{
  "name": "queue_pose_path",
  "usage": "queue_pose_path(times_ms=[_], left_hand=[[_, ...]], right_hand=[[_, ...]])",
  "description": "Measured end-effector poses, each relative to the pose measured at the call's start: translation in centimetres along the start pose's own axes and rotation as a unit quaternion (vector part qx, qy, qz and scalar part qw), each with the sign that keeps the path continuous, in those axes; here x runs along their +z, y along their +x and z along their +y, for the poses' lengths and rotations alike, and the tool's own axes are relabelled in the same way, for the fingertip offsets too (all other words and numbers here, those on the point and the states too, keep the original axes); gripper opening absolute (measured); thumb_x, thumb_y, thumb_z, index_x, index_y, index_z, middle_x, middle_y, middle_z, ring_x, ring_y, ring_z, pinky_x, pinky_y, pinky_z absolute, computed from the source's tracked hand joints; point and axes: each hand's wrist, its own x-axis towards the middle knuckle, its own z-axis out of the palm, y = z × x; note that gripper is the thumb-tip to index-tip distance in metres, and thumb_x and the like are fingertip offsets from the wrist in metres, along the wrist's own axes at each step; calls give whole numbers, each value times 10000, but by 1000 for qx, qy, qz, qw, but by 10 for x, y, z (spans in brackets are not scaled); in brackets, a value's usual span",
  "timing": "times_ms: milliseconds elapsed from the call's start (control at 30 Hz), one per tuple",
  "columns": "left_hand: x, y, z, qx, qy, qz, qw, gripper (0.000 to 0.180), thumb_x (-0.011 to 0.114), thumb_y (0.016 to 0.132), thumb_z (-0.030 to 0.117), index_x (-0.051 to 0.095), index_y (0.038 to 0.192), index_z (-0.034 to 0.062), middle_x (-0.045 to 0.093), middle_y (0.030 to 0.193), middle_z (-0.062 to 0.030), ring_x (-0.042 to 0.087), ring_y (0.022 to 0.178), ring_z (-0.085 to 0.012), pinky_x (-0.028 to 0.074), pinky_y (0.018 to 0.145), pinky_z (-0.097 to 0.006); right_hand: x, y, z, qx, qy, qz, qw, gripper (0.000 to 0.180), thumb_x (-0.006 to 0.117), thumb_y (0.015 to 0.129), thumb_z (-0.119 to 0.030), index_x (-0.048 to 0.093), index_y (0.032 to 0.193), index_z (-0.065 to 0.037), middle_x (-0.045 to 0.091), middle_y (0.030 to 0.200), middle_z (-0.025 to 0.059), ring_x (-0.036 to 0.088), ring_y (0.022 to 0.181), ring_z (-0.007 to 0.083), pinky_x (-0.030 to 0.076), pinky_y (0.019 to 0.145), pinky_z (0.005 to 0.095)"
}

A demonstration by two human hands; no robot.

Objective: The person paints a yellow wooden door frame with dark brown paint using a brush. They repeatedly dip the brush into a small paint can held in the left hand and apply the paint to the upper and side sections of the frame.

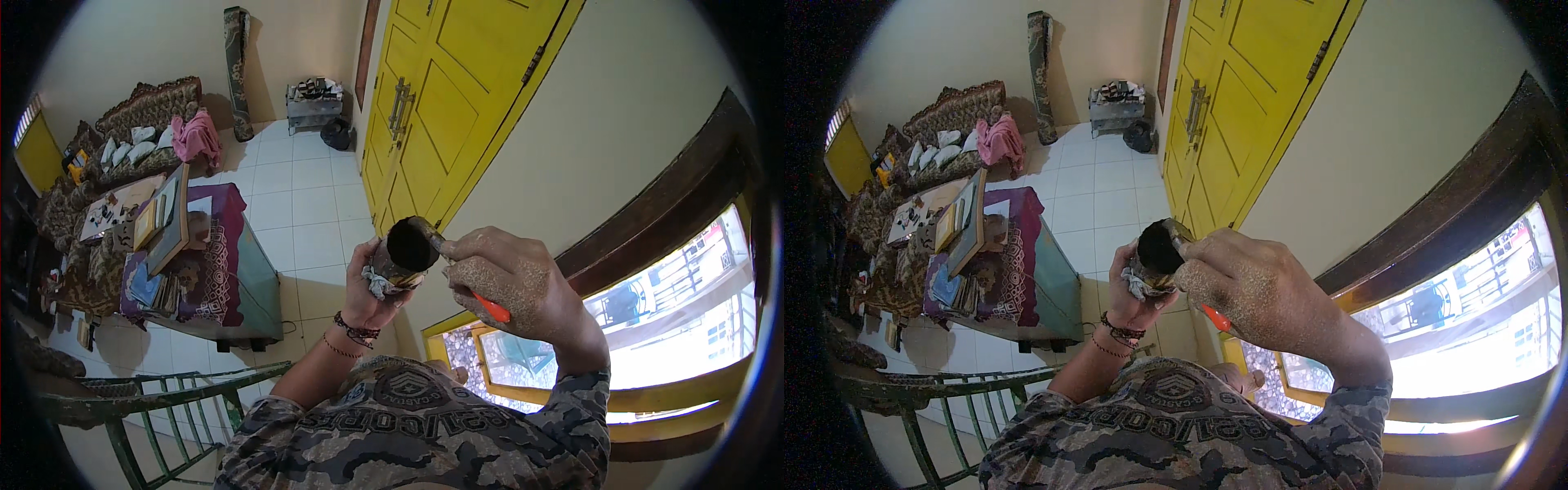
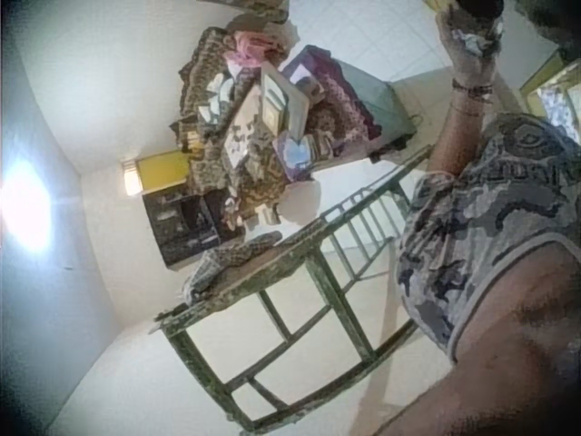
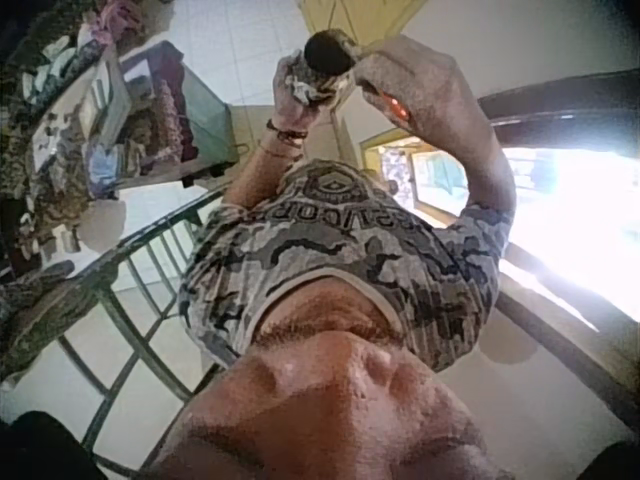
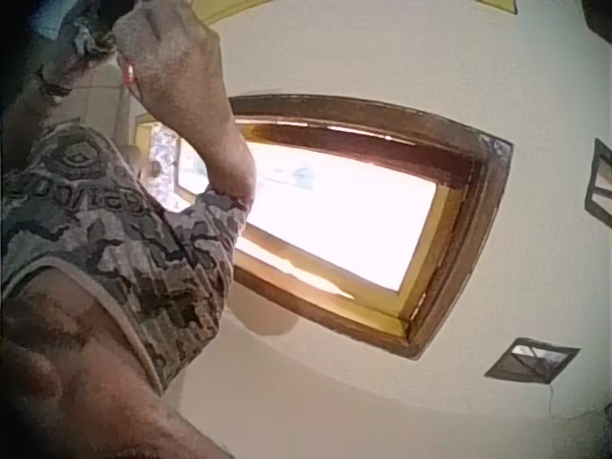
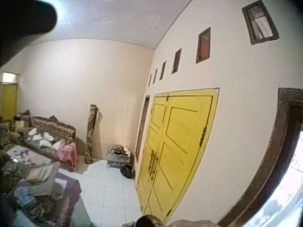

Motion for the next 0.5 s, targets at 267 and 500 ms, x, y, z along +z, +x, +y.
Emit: queue_pose_path(times_ms=[267,500], left_hand=[[-14,5,-3,-15,13,-39,999,458,379,896,466,571,1080,93,655,871,-70,649,677,-178,507,453,-262],[-2,4,-6,7,42,26,999,469,386,895,474,588,1083,95,658,896,-71,608,587,-179,444,403,-272]], right_hand=[[1,-3,0,26,68,52,996,227,709,701,-53,575,882,-34,608,880,118,635,786,257,542,687,340],[22,-19,11,172,321,182,913,188,717,774,-44,541,837,-26,646,827,102,648,792,173,545,696,314]])
